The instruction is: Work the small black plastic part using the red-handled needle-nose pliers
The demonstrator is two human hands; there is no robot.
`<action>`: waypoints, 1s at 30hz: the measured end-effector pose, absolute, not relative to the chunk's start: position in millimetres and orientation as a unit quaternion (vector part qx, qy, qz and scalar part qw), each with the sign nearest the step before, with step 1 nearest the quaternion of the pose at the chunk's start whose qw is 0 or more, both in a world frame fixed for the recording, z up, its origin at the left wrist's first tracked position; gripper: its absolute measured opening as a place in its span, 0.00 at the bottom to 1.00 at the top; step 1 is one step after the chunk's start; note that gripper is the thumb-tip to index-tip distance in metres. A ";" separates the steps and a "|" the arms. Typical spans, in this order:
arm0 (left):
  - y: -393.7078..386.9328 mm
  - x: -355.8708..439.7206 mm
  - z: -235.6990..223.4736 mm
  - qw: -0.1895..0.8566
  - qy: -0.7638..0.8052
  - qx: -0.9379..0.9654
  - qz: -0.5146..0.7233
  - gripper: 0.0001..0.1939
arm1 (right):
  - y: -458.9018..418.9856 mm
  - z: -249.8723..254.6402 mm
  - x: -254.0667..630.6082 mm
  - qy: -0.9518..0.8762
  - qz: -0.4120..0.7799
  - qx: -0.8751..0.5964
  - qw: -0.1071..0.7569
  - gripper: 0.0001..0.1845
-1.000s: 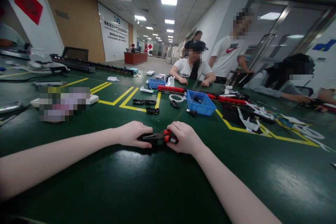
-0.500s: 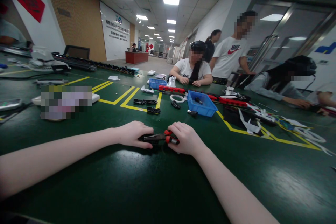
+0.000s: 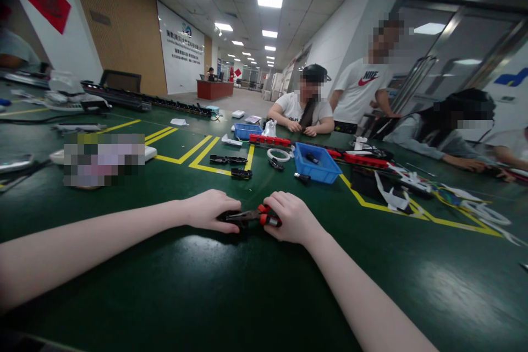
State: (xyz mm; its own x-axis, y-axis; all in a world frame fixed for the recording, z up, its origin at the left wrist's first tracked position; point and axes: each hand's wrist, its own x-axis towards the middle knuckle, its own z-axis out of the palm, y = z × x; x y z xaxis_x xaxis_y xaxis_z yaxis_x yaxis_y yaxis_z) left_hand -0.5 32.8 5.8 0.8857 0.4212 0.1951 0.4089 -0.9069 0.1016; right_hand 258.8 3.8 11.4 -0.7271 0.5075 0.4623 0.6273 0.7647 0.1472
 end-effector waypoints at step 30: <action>32.6 -1.2 5.9 0.056 0.229 0.965 0.118 0.21 | 3.1 9.9 258.6 -0.914 -0.126 -0.311 0.227 0.15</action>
